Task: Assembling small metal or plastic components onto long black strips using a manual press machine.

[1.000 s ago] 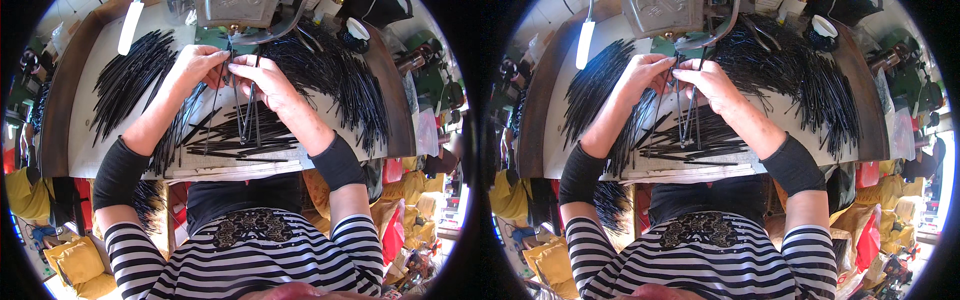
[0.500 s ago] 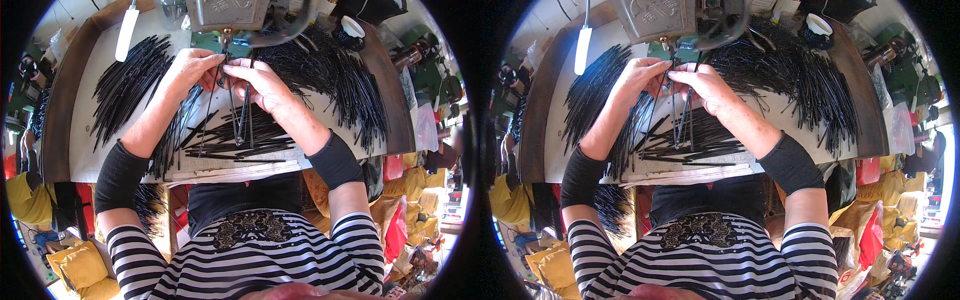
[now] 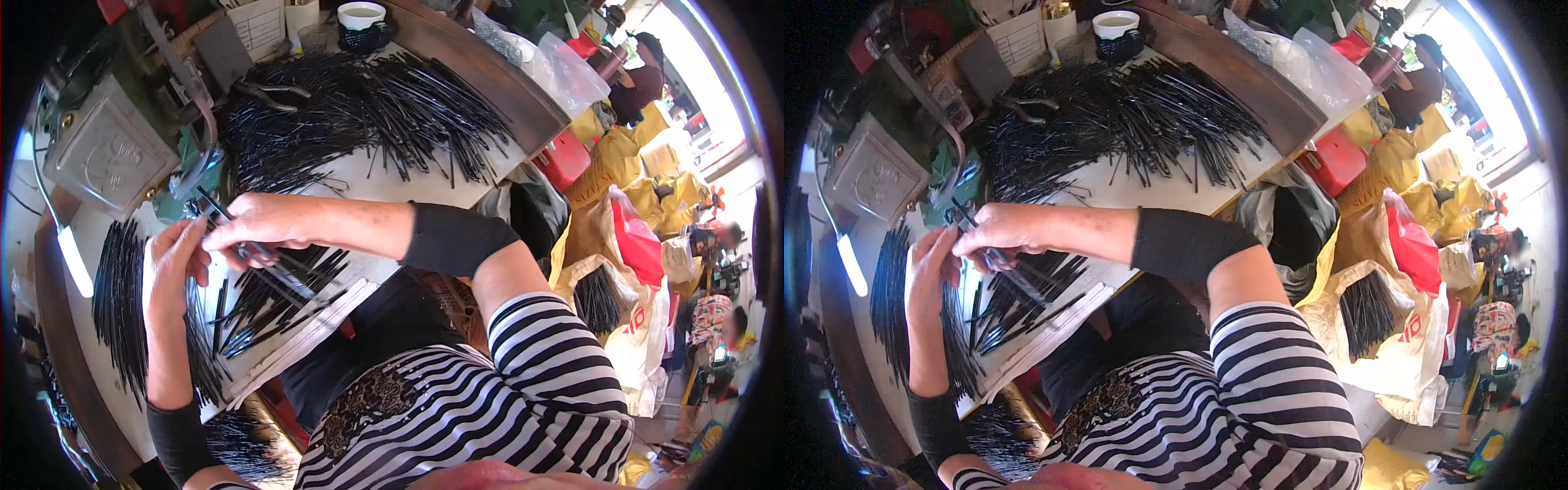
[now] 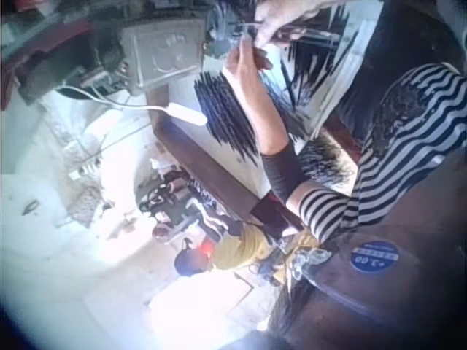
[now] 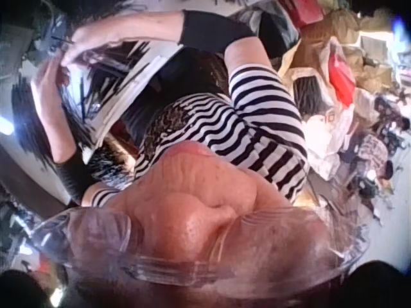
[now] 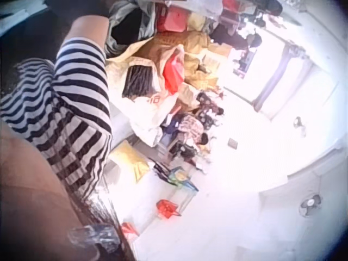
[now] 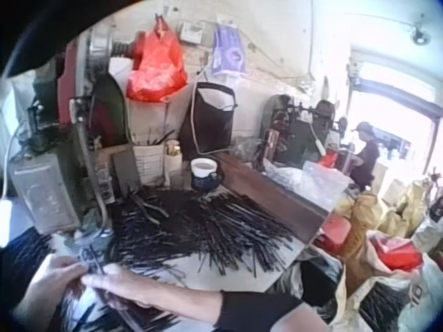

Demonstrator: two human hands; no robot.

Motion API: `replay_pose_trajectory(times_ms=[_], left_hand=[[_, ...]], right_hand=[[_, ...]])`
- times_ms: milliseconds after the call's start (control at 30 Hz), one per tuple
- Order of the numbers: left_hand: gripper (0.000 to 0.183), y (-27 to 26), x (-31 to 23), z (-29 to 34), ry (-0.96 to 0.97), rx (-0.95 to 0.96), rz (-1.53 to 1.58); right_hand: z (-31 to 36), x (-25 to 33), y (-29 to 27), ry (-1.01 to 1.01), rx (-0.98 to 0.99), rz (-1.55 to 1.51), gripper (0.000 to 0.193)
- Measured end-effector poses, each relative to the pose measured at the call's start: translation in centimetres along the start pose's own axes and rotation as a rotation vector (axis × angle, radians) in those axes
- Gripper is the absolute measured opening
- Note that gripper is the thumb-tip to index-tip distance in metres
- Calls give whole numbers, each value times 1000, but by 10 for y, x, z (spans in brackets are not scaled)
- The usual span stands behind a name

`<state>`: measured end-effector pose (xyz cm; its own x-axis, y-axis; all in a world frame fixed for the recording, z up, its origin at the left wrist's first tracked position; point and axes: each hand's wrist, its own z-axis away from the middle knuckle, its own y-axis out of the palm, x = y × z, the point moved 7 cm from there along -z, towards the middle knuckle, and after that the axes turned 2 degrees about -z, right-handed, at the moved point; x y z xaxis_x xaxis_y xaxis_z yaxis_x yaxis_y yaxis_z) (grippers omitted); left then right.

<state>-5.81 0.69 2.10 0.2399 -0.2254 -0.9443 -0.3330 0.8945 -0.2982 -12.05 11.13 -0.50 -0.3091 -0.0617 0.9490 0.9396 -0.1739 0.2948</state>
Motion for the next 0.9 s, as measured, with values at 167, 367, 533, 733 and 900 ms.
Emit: replay_pose_trajectory(times_ms=[167, 367, 533, 733, 900], left_hand=[[23, 27, -2, 16, -52, 225, -75], [20, 42, -14, 36, -29, 306, -146], [19, 46, -17, 46, -25, 342, -182], [18, 42, -11, 58, -19, 355, -226], [21, 40, -7, 61, -35, 372, -241]], right_hand=[[79, 45, -46, 56, -233, 353, 32], [153, 115, -178, -56, -783, 1030, 26], [179, 124, -253, 252, -1101, 1469, 38], [168, 98, -202, 68, -1175, 1548, 80], [154, 64, -177, 124, -1101, 1585, 84]])
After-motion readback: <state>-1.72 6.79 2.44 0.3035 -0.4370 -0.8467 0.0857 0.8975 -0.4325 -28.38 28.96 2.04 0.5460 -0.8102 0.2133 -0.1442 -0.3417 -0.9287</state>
